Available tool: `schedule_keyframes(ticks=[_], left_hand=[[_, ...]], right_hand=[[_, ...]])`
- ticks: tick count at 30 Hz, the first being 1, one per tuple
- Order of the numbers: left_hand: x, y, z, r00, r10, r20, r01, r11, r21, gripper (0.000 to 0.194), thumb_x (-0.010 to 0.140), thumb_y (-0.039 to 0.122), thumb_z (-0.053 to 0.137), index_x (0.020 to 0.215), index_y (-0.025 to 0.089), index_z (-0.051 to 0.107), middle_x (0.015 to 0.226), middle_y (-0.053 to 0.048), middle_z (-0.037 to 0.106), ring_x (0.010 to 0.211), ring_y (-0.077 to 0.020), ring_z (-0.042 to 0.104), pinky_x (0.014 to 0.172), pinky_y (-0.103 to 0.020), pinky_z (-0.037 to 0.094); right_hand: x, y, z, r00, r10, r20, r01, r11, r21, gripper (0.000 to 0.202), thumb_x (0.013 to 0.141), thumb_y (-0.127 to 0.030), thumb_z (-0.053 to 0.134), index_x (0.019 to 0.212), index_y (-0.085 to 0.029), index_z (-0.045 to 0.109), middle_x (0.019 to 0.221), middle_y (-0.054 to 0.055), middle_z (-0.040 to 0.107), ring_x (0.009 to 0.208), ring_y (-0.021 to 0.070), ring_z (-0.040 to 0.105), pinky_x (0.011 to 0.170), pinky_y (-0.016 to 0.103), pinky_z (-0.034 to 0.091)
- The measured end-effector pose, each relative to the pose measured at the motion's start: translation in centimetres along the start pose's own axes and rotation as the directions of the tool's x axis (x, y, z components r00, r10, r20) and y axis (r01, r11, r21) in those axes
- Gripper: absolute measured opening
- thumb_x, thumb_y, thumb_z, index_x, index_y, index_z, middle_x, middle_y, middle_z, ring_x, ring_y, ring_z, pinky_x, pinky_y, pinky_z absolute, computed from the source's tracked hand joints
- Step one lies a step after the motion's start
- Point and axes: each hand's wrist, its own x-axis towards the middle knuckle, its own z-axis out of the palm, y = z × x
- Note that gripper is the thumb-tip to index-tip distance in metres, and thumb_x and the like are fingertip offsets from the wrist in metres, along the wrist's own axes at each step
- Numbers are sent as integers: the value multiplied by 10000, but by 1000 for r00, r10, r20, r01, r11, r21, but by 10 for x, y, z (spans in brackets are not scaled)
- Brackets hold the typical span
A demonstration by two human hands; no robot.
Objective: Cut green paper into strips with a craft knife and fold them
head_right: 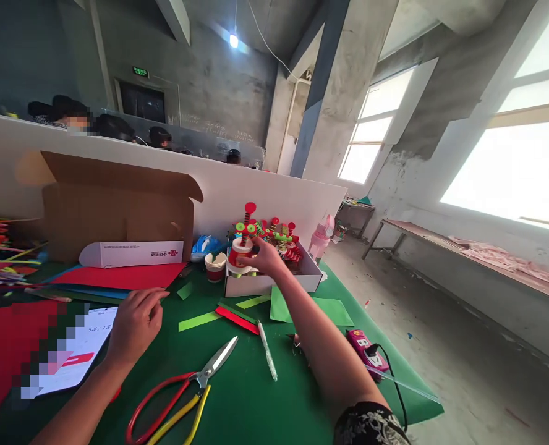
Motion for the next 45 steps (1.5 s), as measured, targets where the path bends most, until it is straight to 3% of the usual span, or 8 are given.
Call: schedule_keyframes(ticks=[4, 9, 14, 20, 27, 33, 45], left_hand=[[2, 2, -2, 999, 31, -20, -31, 999, -10, 273, 852, 36, 448, 947, 209, 636, 905, -79, 691, 853, -255, 627, 777, -396, 499], [2, 5, 0, 999, 42, -11, -42, 999, -23, 294, 857, 50, 440, 978, 224, 644, 902, -70, 696, 848, -261, 638, 784, -412, 502], [-1, 5, 2, 998, 59, 15, -59, 998, -18, 297, 873, 63, 436, 989, 243, 642, 898, -63, 696, 837, -258, 637, 774, -412, 502], [-2, 5, 4, 996, 84, 32, -83, 996, -35, 254, 881, 72, 437, 952, 222, 630, 895, -71, 696, 836, -256, 646, 774, -408, 512], [-4, 4, 6, 996, 78, 49, -75, 995, -62, 262, 881, 85, 436, 929, 236, 645, 877, -61, 700, 821, -247, 653, 743, -391, 516], [-8, 4, 9, 995, 62, 84, -55, 995, -82, 306, 888, 103, 435, 1017, 247, 673, 893, -59, 703, 838, -247, 656, 751, -385, 517], [-9, 5, 12, 992, 77, 99, -68, 994, -90, 290, 891, 93, 424, 946, 246, 664, 855, -44, 697, 808, -226, 652, 757, -368, 518]], right_hand=[[10, 32, -47, 995, 58, -83, -63, 997, -53, 480, 694, -332, 794, 1130, -189, 656, 987, 34, 733, 887, 201, 670, 765, 285, 501], [26, 81, -97, 968, 147, -205, -175, 977, -123, 420, 649, -324, 809, 1021, -181, 675, 897, 27, 724, 827, 194, 656, 738, 281, 493], [34, 127, -121, 933, 207, -295, -261, 953, -155, 435, 636, -304, 801, 1033, -186, 666, 907, 24, 718, 838, 193, 649, 757, 288, 495], [32, 164, -110, 907, 276, -318, -342, 923, -175, 482, 631, -311, 799, 1079, -207, 656, 918, 17, 718, 857, 203, 665, 756, 301, 512], [25, 187, -87, 886, 350, -305, -414, 893, -178, 419, 666, -348, 772, 1038, -190, 658, 888, 26, 721, 856, 207, 678, 740, 285, 508], [28, 195, -74, 883, 372, -286, -432, 882, -188, 403, 658, -383, 783, 995, -202, 656, 841, 22, 719, 827, 216, 680, 712, 287, 508], [36, 201, -61, 896, 358, -263, -408, 897, -170, 364, 644, -326, 796, 960, -194, 672, 899, 40, 733, 877, 229, 684, 747, 291, 510]])
